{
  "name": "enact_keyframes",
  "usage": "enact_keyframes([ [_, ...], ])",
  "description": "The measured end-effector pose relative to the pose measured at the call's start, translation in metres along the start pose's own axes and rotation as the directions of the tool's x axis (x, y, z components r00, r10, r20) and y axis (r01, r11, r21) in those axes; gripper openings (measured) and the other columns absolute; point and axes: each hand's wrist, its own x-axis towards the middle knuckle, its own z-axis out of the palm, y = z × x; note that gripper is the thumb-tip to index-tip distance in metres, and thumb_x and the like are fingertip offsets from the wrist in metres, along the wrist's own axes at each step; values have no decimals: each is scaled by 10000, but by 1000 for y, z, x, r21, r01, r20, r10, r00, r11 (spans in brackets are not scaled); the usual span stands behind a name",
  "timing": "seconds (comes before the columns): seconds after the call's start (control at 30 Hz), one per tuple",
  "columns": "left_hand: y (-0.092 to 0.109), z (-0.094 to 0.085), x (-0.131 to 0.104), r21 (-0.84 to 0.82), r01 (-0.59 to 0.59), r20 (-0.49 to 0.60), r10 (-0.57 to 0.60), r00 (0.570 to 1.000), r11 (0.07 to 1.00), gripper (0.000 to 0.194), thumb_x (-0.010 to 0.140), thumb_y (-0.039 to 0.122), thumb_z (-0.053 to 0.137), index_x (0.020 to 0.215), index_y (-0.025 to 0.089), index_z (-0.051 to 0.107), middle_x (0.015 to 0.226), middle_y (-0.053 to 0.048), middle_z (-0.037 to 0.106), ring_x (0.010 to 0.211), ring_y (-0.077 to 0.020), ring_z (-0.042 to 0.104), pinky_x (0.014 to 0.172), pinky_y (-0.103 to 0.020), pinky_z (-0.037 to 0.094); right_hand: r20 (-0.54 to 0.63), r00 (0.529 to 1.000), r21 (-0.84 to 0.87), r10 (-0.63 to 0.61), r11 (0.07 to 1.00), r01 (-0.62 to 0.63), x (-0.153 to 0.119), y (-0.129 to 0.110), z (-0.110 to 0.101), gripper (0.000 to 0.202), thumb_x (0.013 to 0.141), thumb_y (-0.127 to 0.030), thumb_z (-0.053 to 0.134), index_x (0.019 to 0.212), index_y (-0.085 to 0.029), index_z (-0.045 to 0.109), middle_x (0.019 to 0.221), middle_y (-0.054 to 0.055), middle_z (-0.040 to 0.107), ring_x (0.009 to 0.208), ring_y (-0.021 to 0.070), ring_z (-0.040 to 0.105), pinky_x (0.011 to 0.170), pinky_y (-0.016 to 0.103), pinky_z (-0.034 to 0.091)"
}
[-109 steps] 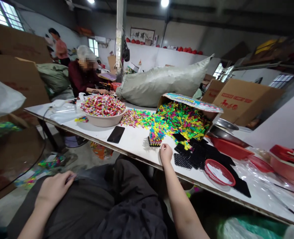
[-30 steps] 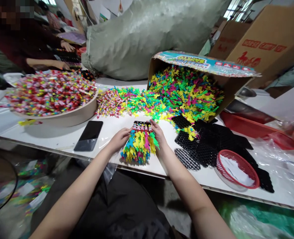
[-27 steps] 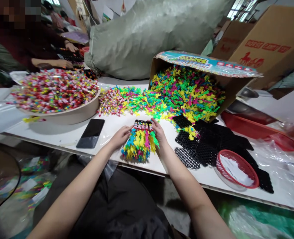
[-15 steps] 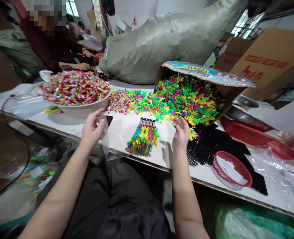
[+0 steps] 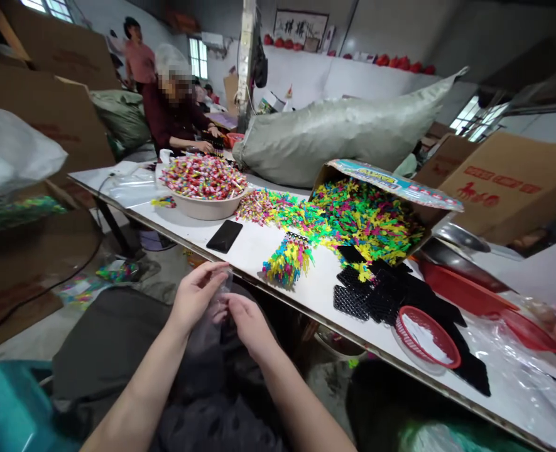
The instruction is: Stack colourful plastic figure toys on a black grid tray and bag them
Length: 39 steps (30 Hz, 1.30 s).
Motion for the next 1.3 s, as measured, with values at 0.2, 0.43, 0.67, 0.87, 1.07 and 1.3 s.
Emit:
enact_keyframes([
  [0.2,-7,-4,-16,39,-71,-36,73,997,997,173,747,310,586,804,160,652,771,-16,599,672,-97,520,607,-201,413,-88,996,-267,-3,963,-21,-15,2,9,273,718,-373,602,910,-191,668,814,47,667,732,181,596,682,293,467],
  [0.43,-11,-42,-3,122,-35,109,22,994,992,295,698,322,630,944,160,637,812,-28,618,628,-98,481,582,-212,397,-189,982,-394,-1,916,-75,-1,0,-23,219,744,-345,563,815,-178,687,752,47,674,674,171,594,630,278,463],
  [0.67,-22,-79,-1,273,29,307,-116,944,961,151,715,260,568,782,157,655,766,-31,648,710,-139,562,657,-240,435,-234,972,-385,-21,920,-73,16,-12,-38,245,648,-386,668,626,-182,534,544,-10,552,509,114,484,492,222,377],
  [0.87,-37,-90,5,336,-111,220,36,975,935,232,787,273,446,741,189,658,782,-28,666,773,-152,584,755,-271,433,-158,986,-602,-60,797,-48,24,-22,-18,362,671,-428,638,529,-202,395,458,-43,454,455,91,389,480,218,319],
  [1.07,-35,-95,1,497,24,-316,156,936,867,251,798,289,433,968,214,602,966,-39,625,948,-193,521,877,-335,369,-56,998,-739,20,671,-55,40,-27,8,420,735,-478,540,482,-194,360,404,-47,408,429,83,357,448,208,272],
  [1.3,0,-82,-24,268,139,309,-222,925,953,228,720,426,539,784,222,618,741,-1,643,644,-167,572,599,-236,417,-95,987,-736,-133,677,20,74,-29,44,520,672,-526,564,414,-187,265,414,-63,224,440,60,217,412,207,171],
])
